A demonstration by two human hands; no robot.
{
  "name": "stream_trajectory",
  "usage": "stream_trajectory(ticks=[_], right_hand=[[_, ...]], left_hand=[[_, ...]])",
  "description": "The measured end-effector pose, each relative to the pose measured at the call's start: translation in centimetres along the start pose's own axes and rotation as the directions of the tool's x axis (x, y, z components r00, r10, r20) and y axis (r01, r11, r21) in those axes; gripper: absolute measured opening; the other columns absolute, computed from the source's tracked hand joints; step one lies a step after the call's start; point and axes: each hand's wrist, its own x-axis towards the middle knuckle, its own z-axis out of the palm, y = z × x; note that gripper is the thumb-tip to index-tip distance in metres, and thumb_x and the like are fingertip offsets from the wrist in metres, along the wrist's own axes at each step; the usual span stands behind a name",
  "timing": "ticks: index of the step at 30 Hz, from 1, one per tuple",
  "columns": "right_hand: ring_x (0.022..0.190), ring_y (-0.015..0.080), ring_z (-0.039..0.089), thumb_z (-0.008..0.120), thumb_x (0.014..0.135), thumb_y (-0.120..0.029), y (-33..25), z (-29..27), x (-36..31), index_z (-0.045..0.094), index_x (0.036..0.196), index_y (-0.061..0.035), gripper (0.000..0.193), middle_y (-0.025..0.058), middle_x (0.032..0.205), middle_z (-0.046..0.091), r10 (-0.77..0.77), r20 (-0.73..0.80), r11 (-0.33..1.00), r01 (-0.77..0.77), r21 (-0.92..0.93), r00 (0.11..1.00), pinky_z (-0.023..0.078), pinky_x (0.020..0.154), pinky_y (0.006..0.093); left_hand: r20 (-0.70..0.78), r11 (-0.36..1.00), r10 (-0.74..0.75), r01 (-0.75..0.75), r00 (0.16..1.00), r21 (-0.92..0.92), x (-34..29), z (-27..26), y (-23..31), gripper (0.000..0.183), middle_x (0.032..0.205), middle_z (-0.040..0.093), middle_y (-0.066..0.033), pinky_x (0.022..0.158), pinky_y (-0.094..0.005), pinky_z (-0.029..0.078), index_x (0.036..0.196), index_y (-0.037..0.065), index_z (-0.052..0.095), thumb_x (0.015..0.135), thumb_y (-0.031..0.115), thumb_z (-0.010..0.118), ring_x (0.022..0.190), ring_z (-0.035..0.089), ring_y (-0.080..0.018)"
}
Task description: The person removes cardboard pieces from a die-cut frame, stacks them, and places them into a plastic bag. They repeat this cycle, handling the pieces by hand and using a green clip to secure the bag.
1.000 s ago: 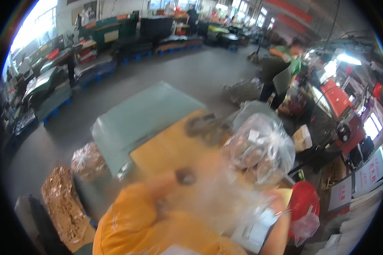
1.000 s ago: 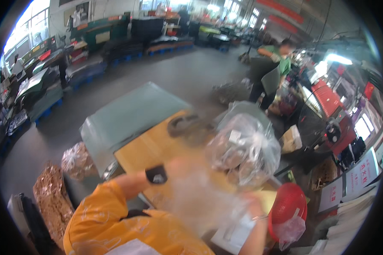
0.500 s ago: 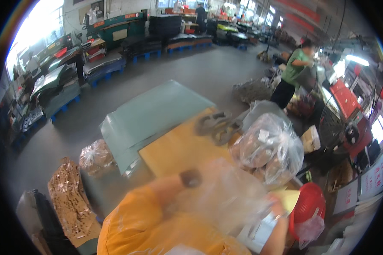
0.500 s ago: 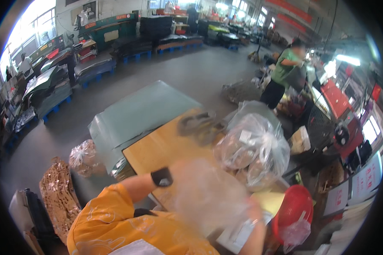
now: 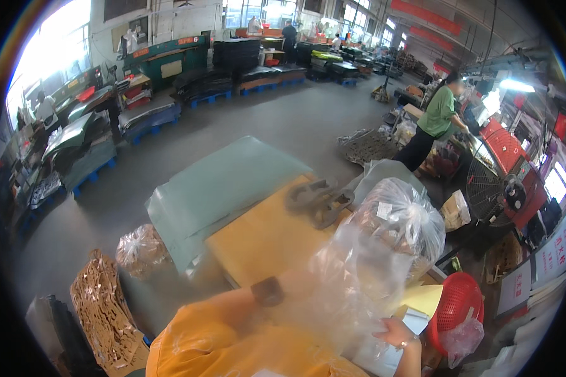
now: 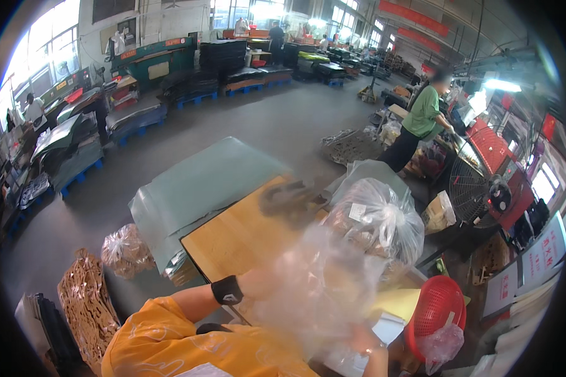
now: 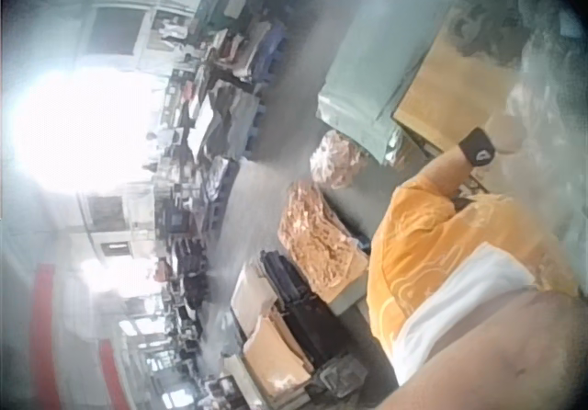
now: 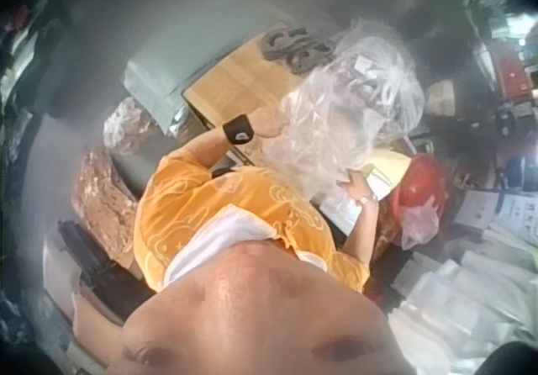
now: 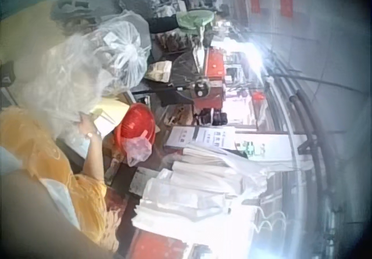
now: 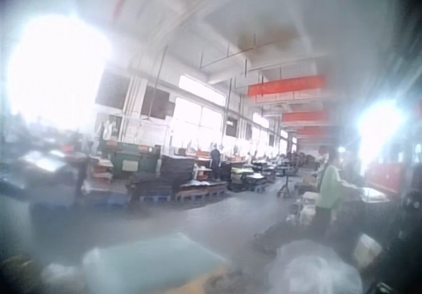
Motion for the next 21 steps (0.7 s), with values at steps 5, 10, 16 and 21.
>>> stream_trajectory(ticks=[5,10,16,21], right_hand=[[0.063,0.0087,0.056,0.065,0.078,-0.016,-0.2,-5.2,-2.4,0.061,0.103,0.0000,0.031,0.0035,0.079,0.062,0.437,0.079,0.596,-0.354,0.721,0.896,0.047,0.053,0.0248],[0.076,0.0204,0.058,0.062,0.076,-0.010,-4.7,-11.0,0.7,0.056,0.110,-0.0002,0.036,0.0088,0.081,0.060,0.450,-0.544,0.885,-0.273,0.376,0.709,0.047,0.071,0.0308],[0.091,0.0321,0.059,0.053,0.081,-0.011,-9.1,-6.2,7.6,0.060,0.099,-0.0040,0.021,0.0126,0.093,0.064,-0.025,-0.354,0.893,0.180,0.413,0.935,0.044,0.082,0.0430],[0.092,0.0287,0.062,0.050,0.080,-0.012,-3.4,8.0,14.7,0.065,0.098,-0.0103,0.023,0.0124,0.097,0.065,0.311,0.315,0.944,-0.255,-0.208,0.896,0.048,0.077,0.0404]], left_hand=[[0.129,0.998,0.046,-0.051,0.991,0.036,-0.4,-0.2,-1.3,0.029,0.092,0.063,-0.0136,0.077,-0.0385,0.048,0.102,0.006,0.060,0.084,0.027,0.052,0.088,0.061,-0.0293],[0.435,0.988,-0.072,0.125,0.897,-0.093,5.3,1.7,-2.7,0.031,0.084,0.065,-0.0127,0.072,-0.0377,0.048,0.095,0.008,0.065,0.079,0.034,0.060,0.078,0.062,-0.0249],[0.452,0.987,-0.065,0.124,0.890,-0.104,9.9,6.5,-7.1,0.031,0.078,0.065,-0.0102,0.065,-0.0365,0.048,0.090,0.010,0.068,0.079,0.037,0.060,0.072,0.061,-0.0207],[0.226,0.964,-0.230,0.189,0.947,0.187,12.0,5.2,-11.3,0.035,0.081,0.064,-0.0167,0.070,-0.0412,0.048,0.088,0.005,0.067,0.081,0.037,0.056,0.076,0.061,-0.0298]])
